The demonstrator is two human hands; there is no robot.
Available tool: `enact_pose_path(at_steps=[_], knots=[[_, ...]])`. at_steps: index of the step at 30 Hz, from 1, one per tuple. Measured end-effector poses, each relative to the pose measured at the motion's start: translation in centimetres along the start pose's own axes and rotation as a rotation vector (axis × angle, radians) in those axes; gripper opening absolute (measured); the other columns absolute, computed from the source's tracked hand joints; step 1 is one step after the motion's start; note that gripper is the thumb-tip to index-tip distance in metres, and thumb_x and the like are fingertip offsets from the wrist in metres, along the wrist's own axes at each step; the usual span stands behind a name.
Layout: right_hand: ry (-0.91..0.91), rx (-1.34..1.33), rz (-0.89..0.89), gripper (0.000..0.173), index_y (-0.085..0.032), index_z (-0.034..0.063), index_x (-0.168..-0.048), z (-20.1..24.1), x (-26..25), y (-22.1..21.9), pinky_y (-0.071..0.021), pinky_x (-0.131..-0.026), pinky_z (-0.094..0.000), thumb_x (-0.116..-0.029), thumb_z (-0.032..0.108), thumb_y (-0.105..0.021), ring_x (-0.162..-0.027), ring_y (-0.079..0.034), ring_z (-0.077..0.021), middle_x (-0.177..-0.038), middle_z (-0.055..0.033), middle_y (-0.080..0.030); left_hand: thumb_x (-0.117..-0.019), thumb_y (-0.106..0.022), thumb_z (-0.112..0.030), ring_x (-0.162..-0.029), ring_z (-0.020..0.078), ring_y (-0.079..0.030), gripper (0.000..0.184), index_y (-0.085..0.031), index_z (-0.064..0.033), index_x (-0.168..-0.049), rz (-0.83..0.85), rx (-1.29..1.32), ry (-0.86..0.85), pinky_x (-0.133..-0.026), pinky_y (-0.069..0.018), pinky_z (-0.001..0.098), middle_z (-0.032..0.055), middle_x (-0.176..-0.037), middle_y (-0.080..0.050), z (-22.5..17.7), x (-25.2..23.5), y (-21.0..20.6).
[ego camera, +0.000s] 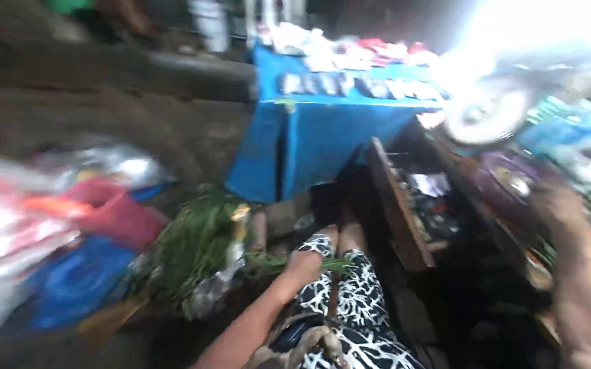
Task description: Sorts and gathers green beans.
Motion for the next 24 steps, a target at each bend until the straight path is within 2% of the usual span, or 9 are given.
enact_pose_path(at_steps=[2,4,7,10,13,17,19,21,24], knots=[[-0.051,-0.025,0.02,0.036,-0.067,-0.0002,-0.127,-1.9,-1.0,-0.6,-0.0349,-0.103,-0.0776,-0.1052,0.026,-0.054,-0.127,-0.051,-0.057,-0.133,-0.0353,-0.059,-0.1002,-0.057,-0.054,-0.115,0.0441,-0.065,0.055,-0.07,-0.0047,-0.121,0.028,-0.034,0.027,-0.097,-0.0489,0.0667,0.0233,-0.119,-0.07,-0.3,-0.3,0.3],[-0.058,-0.03,0.032,0.034,-0.071,0.0033,-0.122,-3.1,-1.9,-1.2,-0.035,-0.1,-0.0799,-0.1039,0.029,-0.056,-0.127,-0.051,-0.056,-0.131,-0.032,-0.061,-0.1002,-0.057,-0.054,-0.117,0.0443,-0.065,0.056,-0.068,-0.0049,-0.124,0.069,-0.056,0.059,-0.097,-0.049,0.0658,0.0239,-0.12,-0.069,-0.6,-0.4,0.6],[-0.035,-0.038,0.022,0.03,-0.073,0.0048,-0.118,-2.9,-2.4,-1.1,-0.0314,-0.101,-0.0815,-0.1019,0.024,-0.058,-0.13,-0.049,-0.056,-0.132,-0.0308,-0.062,-0.1,-0.057,-0.054,-0.117,0.0426,-0.065,0.056,-0.068,-0.0058,-0.125,0.093,-0.079,0.087,-0.098,-0.0493,0.0633,0.0229,-0.12,-0.07,-0.9,-0.6,0.9],[-0.035,-0.095,-0.015,0.029,-0.072,0.0021,-0.116,-2.7,-2.0,-0.8,-0.0299,-0.104,-0.0796,-0.101,0.023,-0.058,-0.13,-0.05,-0.0536,-0.13,-0.0298,-0.063,-0.0996,-0.057,-0.056,-0.117,0.0419,-0.066,0.057,-0.068,-0.0076,-0.127,0.09,-0.096,0.084,-0.098,-0.0498,0.0629,0.0218,-0.12,-0.07,-0.9,-0.7,1.0],[-0.065,-0.227,-0.084,0.03,-0.073,0.0036,-0.115,-3.3,-2.0,-0.9,-0.0365,-0.104,-0.0733,-0.1008,0.024,-0.058,-0.122,-0.059,-0.0454,-0.123,-0.0244,-0.068,-0.099,-0.059,-0.056,-0.115,0.0424,-0.067,0.057,-0.068,-0.0081,-0.128,0.079,-0.101,0.085,-0.096,-0.0509,0.0638,0.0226,-0.118,-0.071,-0.9,-0.9,0.9],[-0.094,-0.475,-0.179,0.027,-0.074,0.0075,-0.112,-4.5,-2.5,-1.1,-0.0488,-0.096,-0.0628,-0.1007,0.027,-0.059,-0.107,-0.068,-0.0338,-0.111,-0.0168,-0.072,-0.0982,-0.06,-0.057,-0.115,0.0436,-0.067,0.06,-0.068,-0.0068,-0.128,0.085,-0.131,0.104,-0.094,-0.0512,0.0652,0.0243,-0.119,-0.07,-1.2,-0.9,1.0],[-0.099,-0.597,-0.226,0.026,-0.073,0.0058,-0.11,-4.6,-2.3,-1.0,-0.0522,-0.091,-0.0562,-0.1005,0.026,-0.06,-0.098,-0.069,-0.0284,-0.104,-0.0143,-0.073,-0.0984,-0.058,-0.059,-0.118,0.0432,-0.065,0.063,-0.066,-0.0063,-0.132,0.116,-0.154,0.127,-0.097,-0.0501,0.0648,0.0245,-0.123,-0.069,-1.4,-1.0,1.0],[-0.102,-0.715,-0.27,0.026,-0.071,0.0022,-0.113,-4.4,-2.1,-0.6,-0.0541,-0.086,-0.0457,-0.1031,0.022,-0.057,-0.091,-0.068,-0.0217,-0.101,-0.0132,-0.071,-0.0995,-0.058,-0.057,-0.12,0.0452,-0.064,0.063,-0.065,-0.0032,-0.132,0.126,-0.149,0.13,-0.098,-0.0492,0.065,0.0268,-0.124,-0.068,-1.6,-0.9,1.3],[-0.134,-0.885,-0.358,0.024,-0.071,0.0005,-0.11,-4.4,-2.3,-0.1,-0.0547,-0.084,-0.0394,-0.1031,0.02,-0.058,-0.088,-0.067,-0.017,-0.099,-0.011,-0.071,-0.0996,-0.058,-0.056,-0.119,0.0452,-0.064,0.063,-0.065,-0.003,-0.132,0.127,-0.158,0.136,-0.098,-0.0494,0.0645,0.0269,-0.124,-0.068,-1.6,-0.9,1.4]])
Point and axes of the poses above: each hand's wrist, its own x-axis away from the middle knuckle, its own y-axis out of the back of the hand, z = x × y, the point moved 3 cm from there along -x, towards the middle knuckle
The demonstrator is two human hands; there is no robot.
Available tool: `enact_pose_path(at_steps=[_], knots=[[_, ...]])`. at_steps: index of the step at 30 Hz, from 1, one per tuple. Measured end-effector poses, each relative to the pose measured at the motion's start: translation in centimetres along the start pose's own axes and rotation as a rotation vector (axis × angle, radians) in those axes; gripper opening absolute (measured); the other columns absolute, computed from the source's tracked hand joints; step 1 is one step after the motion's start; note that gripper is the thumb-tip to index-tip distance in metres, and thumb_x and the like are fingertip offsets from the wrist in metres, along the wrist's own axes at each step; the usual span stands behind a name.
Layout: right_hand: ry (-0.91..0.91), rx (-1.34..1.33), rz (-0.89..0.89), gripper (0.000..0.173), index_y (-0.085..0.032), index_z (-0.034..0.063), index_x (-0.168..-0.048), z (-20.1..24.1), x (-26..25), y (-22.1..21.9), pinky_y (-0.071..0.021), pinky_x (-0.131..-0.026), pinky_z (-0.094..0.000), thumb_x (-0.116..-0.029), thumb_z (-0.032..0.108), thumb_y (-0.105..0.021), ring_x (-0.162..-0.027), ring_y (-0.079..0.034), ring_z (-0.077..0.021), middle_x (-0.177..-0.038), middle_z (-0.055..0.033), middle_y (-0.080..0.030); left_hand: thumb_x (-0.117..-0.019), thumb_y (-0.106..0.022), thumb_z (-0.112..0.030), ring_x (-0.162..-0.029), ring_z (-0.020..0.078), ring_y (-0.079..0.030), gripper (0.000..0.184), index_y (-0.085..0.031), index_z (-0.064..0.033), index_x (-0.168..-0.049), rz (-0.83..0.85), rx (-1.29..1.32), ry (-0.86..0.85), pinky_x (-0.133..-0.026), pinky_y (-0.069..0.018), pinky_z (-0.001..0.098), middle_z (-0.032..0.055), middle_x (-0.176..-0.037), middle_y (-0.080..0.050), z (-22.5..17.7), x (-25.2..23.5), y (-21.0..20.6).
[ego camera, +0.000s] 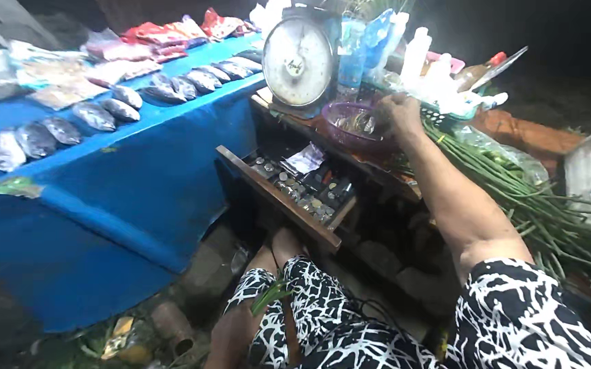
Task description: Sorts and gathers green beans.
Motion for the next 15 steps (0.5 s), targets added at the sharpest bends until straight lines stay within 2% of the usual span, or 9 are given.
enact_pose_path(at_steps=[3,5,8,11,13,15], knots=[[0.027,-0.113,-0.063,0.02,-0.069,0.001,-0.1,0.5,-0.5,0.3,-0.0551,-0.077,-0.0338,-0.1022,0.018,-0.059,-0.079,-0.064,-0.0114,-0.089,-0.006,-0.068,-0.0998,-0.059,-0.055,-0.117,0.0439,-0.065,0.059,-0.067,-0.0036,-0.129,0.004,0.001,0.001,-0.097,-0.0502,0.0641,0.0258,-0.121,-0.069,0.0,-0.2,0.0],[0.054,-0.099,-0.063,0.016,-0.069,0.0012,-0.103,0.7,-0.8,0.3,-0.0563,-0.074,-0.0318,-0.1007,0.014,-0.06,-0.075,-0.065,-0.0098,-0.087,-0.0048,-0.069,-0.0999,-0.059,-0.054,-0.117,0.0438,-0.065,0.059,-0.067,-0.0036,-0.128,0.012,0.004,0.002,-0.097,-0.0503,0.0636,0.0251,-0.121,-0.069,0.0,-0.2,0.2],[0.098,-0.066,-0.047,0.02,-0.068,-0.0009,-0.116,1.5,-1.2,0.4,-0.0568,-0.08,-0.0318,-0.0972,0.006,-0.062,-0.082,-0.067,-0.0111,-0.1,-0.0091,-0.071,-0.0998,-0.057,-0.057,-0.119,0.0433,-0.065,0.061,-0.066,-0.0048,-0.131,0.023,-0.004,0.005,-0.097,-0.0504,0.0633,0.025,-0.123,-0.069,0.1,-0.6,0.1],[0.154,-0.04,-0.019,0.029,-0.065,-0.0029,-0.123,2.1,-1.7,0.9,-0.0567,-0.08,-0.0305,-0.0945,0.004,-0.064,-0.084,-0.067,-0.0116,-0.106,-0.0128,-0.069,-0.0999,-0.056,-0.057,-0.119,0.0422,-0.065,0.061,-0.066,-0.0054,-0.131,0.024,0.002,-0.001,-0.097,-0.0502,0.0632,0.0238,-0.123,-0.069,0.3,-0.9,-0.1],[0.131,0.079,0.046,0.033,-0.064,-0.0005,-0.128,2.4,-1.9,0.9,-0.0557,-0.089,-0.0352,-0.0959,0.007,-0.064,-0.096,-0.068,-0.0159,-0.115,-0.015,-0.07,-0.0998,-0.056,-0.057,-0.118,0.0415,-0.065,0.06,-0.066,-0.0065,-0.13,0.027,0.022,0.005,-0.097,-0.0503,0.0629,0.023,-0.123,-0.069,0.5,-1.0,-0.2],[0.089,0.187,0.099,0.028,-0.066,0.001,-0.125,2.8,-1.6,0.7,-0.0536,-0.095,-0.0416,-0.0987,0.01,-0.06,-0.104,-0.068,-0.0201,-0.117,-0.0156,-0.07,-0.0999,-0.056,-0.057,-0.117,0.041,-0.066,0.059,-0.067,-0.0069,-0.129,0.03,0.02,0.008,-0.096,-0.051,0.0627,0.0224,-0.121,-0.07,0.6,-1.1,-0.3]])
Point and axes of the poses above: each hand's wrist, its own x-axis away from the middle knuckle, its own y-axis out of the back of the hand, z = x × y, the point moved 3 cm from there along -x, towards the middle knuckle
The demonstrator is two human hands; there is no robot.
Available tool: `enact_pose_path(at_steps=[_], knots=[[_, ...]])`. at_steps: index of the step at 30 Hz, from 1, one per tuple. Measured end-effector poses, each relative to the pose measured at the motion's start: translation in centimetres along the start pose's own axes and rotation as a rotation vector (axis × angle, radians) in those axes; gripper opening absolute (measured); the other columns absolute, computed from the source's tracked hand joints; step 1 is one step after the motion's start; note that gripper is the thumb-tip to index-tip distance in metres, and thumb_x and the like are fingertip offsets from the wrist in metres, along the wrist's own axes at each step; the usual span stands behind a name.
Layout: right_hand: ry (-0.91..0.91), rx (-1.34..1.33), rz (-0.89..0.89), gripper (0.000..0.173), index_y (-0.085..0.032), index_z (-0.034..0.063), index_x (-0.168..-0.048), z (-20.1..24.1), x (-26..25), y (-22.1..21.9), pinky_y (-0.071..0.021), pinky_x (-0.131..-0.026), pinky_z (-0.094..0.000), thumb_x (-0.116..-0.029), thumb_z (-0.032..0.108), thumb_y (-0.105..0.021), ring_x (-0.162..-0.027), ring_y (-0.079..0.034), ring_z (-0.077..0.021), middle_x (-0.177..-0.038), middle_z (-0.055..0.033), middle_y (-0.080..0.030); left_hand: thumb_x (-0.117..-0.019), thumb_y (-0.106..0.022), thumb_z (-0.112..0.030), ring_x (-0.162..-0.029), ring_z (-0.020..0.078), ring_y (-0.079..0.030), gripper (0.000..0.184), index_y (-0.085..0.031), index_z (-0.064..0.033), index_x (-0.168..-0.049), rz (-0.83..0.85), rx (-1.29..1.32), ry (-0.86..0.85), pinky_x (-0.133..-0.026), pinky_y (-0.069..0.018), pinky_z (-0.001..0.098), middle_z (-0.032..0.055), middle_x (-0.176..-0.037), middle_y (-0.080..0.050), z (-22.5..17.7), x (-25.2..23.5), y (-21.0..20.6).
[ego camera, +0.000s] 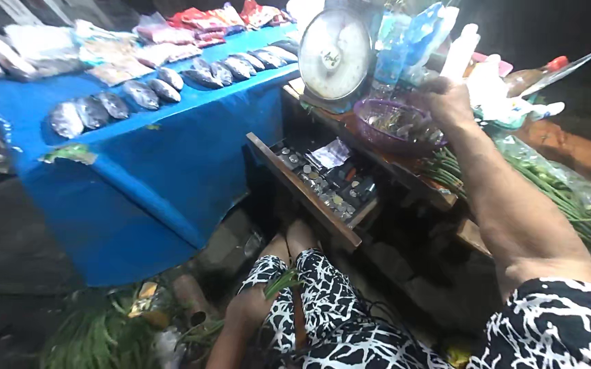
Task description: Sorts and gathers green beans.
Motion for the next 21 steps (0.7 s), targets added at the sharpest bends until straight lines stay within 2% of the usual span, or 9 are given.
enact_pose_path(at_steps=[5,7,9,10,11,13,14,19,21], knots=[[0.086,0.096,0.035,0.022,-0.071,0.0027,-0.113,1.2,1.2,0.2,-0.0523,-0.089,-0.0429,-0.0999,0.016,-0.059,-0.094,-0.067,-0.0188,-0.104,-0.0135,-0.072,-0.0992,-0.057,-0.057,-0.116,0.0409,-0.067,0.056,-0.068,-0.0089,-0.127,0.012,0.028,0.017,-0.095,-0.0512,0.0639,0.022,-0.12,-0.07,0.1,-0.3,-0.1],[0.067,0.153,0.104,0.028,-0.068,0.0037,-0.123,1.2,1.4,-0.7,-0.053,-0.091,-0.0499,-0.0998,0.016,-0.06,-0.1,-0.068,-0.026,-0.113,-0.017,-0.071,-0.0994,-0.057,-0.057,-0.117,0.0405,-0.066,0.057,-0.067,-0.0094,-0.128,0.021,0.032,0.024,-0.096,-0.0511,0.0628,0.021,-0.121,-0.07,0.2,-0.3,-0.2],[0.043,0.254,0.205,0.049,-0.055,0.0091,-0.145,0.5,1.1,-2.0,-0.0505,-0.099,-0.0604,-0.0965,0.016,-0.063,-0.118,-0.064,-0.0361,-0.133,-0.0205,-0.063,-0.0984,-0.058,-0.057,-0.116,0.0408,-0.066,0.057,-0.068,-0.0092,-0.128,-0.003,0.04,0.013,-0.096,-0.0514,0.0633,0.0214,-0.12,-0.071,0.2,-0.3,-0.3],[0.032,0.329,0.25,0.056,-0.05,0.0104,-0.15,0.2,1.0,-2.5,-0.0458,-0.104,-0.0653,-0.0964,0.019,-0.064,-0.126,-0.059,-0.0409,-0.14,-0.0226,-0.059,-0.0984,-0.058,-0.057,-0.117,0.0411,-0.066,0.058,-0.068,-0.0086,-0.129,-0.008,0.037,0.005,-0.096,-0.051,0.0636,0.022,-0.121,-0.07,0.1,-0.3,-0.3],[0.041,0.39,0.273,0.051,-0.054,0.0091,-0.145,-0.1,1.0,-2.9,-0.0448,-0.102,-0.068,-0.0974,0.023,-0.065,-0.124,-0.059,-0.0435,-0.136,-0.0245,-0.061,-0.0989,-0.058,-0.057,-0.119,0.0417,-0.065,0.059,-0.066,-0.0077,-0.131,-0.002,0.029,-0.002,-0.098,-0.0498,0.0641,0.023,-0.123,-0.069,-0.1,-0.2,-0.2],[0.045,0.433,0.285,0.031,-0.07,0.0063,-0.124,-0.6,0.9,-3.6,-0.0481,-0.097,-0.0669,-0.0996,0.025,-0.062,-0.112,-0.066,-0.041,-0.118,-0.022,-0.07,-0.0991,-0.058,-0.057,-0.12,0.0431,-0.064,0.062,-0.065,-0.0055,-0.133,-0.008,0.007,-0.018,-0.098,-0.0494,0.0645,0.0248,-0.124,-0.068,-0.2,0.1,0.0],[0.035,0.434,0.272,0.027,-0.072,0.0056,-0.116,-0.5,0.7,-3.6,-0.0493,-0.095,-0.0655,-0.1002,0.024,-0.06,-0.108,-0.067,-0.0392,-0.113,-0.0205,-0.071,-0.0989,-0.058,-0.058,-0.119,0.0435,-0.064,0.063,-0.065,-0.0048,-0.132,-0.019,-0.004,-0.021,-0.097,-0.0499,0.0644,0.0253,-0.124,-0.068,-0.2,0.2,0.0],[0.043,0.174,0.014,0.03,-0.07,0.0023,-0.121,0.6,-0.4,-2.2,-0.0517,-0.098,-0.0517,-0.1048,0.02,-0.052,-0.108,-0.068,-0.0291,-0.114,-0.0174,-0.071,-0.0975,-0.061,-0.056,-0.112,0.0465,-0.067,0.059,-0.07,-0.003,-0.122,-0.068,0.016,-0.026,-0.092,-0.0513,0.0661,0.0263,-0.115,-0.071,-0.1,0.5,0.0],[0.083,0.112,-0.136,0.03,-0.07,0.0034,-0.12,0.6,-0.5,-1.6,-0.0528,-0.095,-0.0459,-0.1052,0.021,-0.05,-0.103,-0.07,-0.024,-0.109,-0.0144,-0.073,-0.0978,-0.061,-0.056,-0.111,0.0466,-0.067,0.059,-0.07,-0.0021,-0.121,-0.057,0.002,-0.027,-0.092,-0.0517,0.066,0.0267,-0.114,-0.071,-0.2,0.5,0.2]])
Point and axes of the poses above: each hand's wrist, its own x-axis away from the middle knuckle, its own y-axis out of the back of the hand, z = x × y, the point moved 3 cm from there along -x, towards the middle knuckle
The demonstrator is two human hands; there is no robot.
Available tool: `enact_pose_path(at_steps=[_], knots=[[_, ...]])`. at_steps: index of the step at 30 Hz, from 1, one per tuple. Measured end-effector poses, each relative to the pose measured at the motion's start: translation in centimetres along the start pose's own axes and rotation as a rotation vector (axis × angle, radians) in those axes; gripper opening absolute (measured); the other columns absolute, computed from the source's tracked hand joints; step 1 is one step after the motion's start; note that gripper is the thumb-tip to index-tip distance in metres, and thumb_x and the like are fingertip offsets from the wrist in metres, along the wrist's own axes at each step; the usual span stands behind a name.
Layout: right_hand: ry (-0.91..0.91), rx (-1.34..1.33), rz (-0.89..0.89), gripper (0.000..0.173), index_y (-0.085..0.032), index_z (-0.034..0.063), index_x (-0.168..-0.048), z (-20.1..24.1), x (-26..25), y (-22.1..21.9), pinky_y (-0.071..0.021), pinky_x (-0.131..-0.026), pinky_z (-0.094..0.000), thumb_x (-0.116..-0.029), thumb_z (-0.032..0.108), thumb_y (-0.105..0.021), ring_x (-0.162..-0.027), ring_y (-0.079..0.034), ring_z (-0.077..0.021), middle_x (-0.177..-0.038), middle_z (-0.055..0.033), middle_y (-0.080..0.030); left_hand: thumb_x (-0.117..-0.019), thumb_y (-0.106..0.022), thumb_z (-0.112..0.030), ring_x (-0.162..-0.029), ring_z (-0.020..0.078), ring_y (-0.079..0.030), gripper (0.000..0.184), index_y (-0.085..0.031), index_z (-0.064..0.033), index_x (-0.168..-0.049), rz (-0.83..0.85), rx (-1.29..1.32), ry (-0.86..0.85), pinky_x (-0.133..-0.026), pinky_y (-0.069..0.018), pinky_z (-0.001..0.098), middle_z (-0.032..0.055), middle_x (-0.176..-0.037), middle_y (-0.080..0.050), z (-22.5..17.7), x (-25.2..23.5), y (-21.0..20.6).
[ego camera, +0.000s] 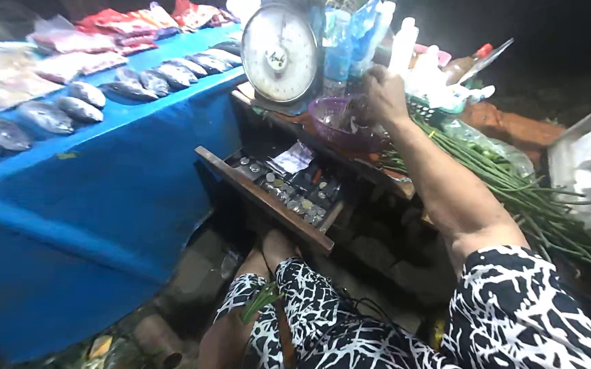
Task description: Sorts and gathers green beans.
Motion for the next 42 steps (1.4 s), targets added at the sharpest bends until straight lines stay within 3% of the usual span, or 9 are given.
enact_pose_path(at_steps=[4,11,20,24,27,31,34,37,42], knots=[[-0.029,-0.002,0.191,0.027,-0.07,0.002,-0.118,0.5,-0.1,0.0,-0.0544,-0.092,-0.046,-0.1038,0.019,-0.054,-0.097,-0.069,-0.0227,-0.106,-0.0147,-0.072,-0.0981,-0.061,-0.055,-0.112,0.0458,-0.067,0.059,-0.069,-0.0023,-0.122,0.004,-0.009,0.013,-0.092,-0.0519,0.0649,0.0273,-0.115,-0.07,0.1,0.1,0.1],[-0.036,-0.051,0.184,0.026,-0.07,0.0008,-0.117,0.6,-0.6,0.7,-0.0564,-0.089,-0.0434,-0.1036,0.018,-0.055,-0.094,-0.07,-0.0207,-0.104,-0.0138,-0.072,-0.0983,-0.06,-0.057,-0.115,0.0449,-0.066,0.062,-0.068,-0.0025,-0.126,0.01,-0.024,0.01,-0.094,-0.0518,0.0632,0.0263,-0.119,-0.07,-0.1,0.1,0.2],[0.04,-0.158,-0.024,0.027,-0.07,0.0009,-0.116,1.9,-0.7,2.0,-0.057,-0.081,-0.033,-0.1048,0.013,-0.049,-0.083,-0.069,-0.0114,-0.096,-0.008,-0.073,-0.0991,-0.057,-0.058,-0.117,0.0446,-0.065,0.063,-0.067,-0.0032,-0.129,0.027,0.008,0.002,-0.096,-0.0504,0.0646,0.026,-0.122,-0.069,0.5,-0.4,-0.3],[0.184,-0.042,0.14,0.028,-0.07,0.0015,-0.118,4.6,3.4,1.9,-0.0563,-0.092,-0.0365,-0.1033,0.015,-0.05,-0.097,-0.069,-0.0138,-0.108,-0.012,-0.072,-0.0983,-0.061,-0.055,-0.122,0.0446,-0.061,0.065,-0.06,-0.0045,-0.138,-0.019,0.278,0.06,-0.103,-0.0465,0.0654,0.027,-0.127,-0.066,1.7,-0.4,0.7],[0.289,-0.033,0.325,0.027,-0.068,0.0049,-0.124,7.3,8.5,0.9,-0.0574,-0.085,-0.0404,-0.1054,0.018,-0.052,-0.09,-0.069,-0.0168,-0.107,-0.0123,-0.072,-0.0962,-0.071,-0.04,-0.124,0.0393,-0.06,0.057,-0.058,-0.0037,-0.138,-0.18,0.687,0.113,-0.107,-0.0444,0.0615,0.0251,-0.129,-0.064,2.7,1.1,3.1],[0.294,-0.167,0.596,0.035,-0.063,0.0134,-0.137,9.7,15.1,-1.7,-0.0607,-0.078,-0.0342,-0.103,0.019,-0.058,-0.084,-0.07,-0.0109,-0.105,-0.0047,-0.073,-0.0934,-0.074,-0.04,-0.098,0.021,-0.067,0.056,-0.058,-0.0063,-0.135,-0.314,1.031,0.067,-0.089,-0.0564,0.0443,0.0139,-0.115,-0.067,2.9,4.5,6.7],[0.378,-0.299,0.818,0.026,-0.071,0.0047,-0.115,10.8,19.6,-4.6,-0.0597,-0.079,-0.0233,-0.1002,0.013,-0.052,-0.086,-0.07,-0.0031,-0.102,-0.0019,-0.074,-0.0924,-0.076,-0.036,-0.071,0.008,-0.061,0.041,-0.066,-0.0062,-0.118,-0.412,1.156,-0.104,-0.069,-0.0553,0.0298,0.0028,-0.088,-0.067,2.8,6.2,7.7],[0.36,-0.424,0.924,0.025,-0.072,0.004,-0.104,12.1,23.8,-7.4,-0.0547,-0.065,-0.0176,-0.0987,0.009,-0.048,-0.073,-0.064,0.0027,-0.094,0.0024,-0.074,-0.0908,-0.078,-0.022,-0.06,0.0014,-0.056,0.027,-0.064,-0.006,-0.108,-0.383,1.355,-0.223,-0.059,-0.0509,0.0192,-0.0043,-0.076,-0.063,2.1,7.6,8.1],[0.124,-0.678,1.017,0.026,-0.068,-0.0018,-0.117,12.5,29.3,-11.3,-0.0588,-0.088,-0.026,-0.0953,0.01,-0.063,-0.098,-0.069,-0.0066,-0.108,-0.0033,-0.074,-0.09,-0.075,-0.016,-0.052,0.0031,-0.053,0.016,-0.06,-0.0107,-0.095,-0.297,1.565,-0.336,-0.052,-0.0487,0.0187,-0.007,-0.065,-0.057,1.1,7.9,7.0]])
Point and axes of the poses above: each hand's wrist, its own x-axis away from the middle knuckle, its own y-axis out of the back of the hand, z = x × y, the point moved 3 cm from there along -x, towards the middle knuckle
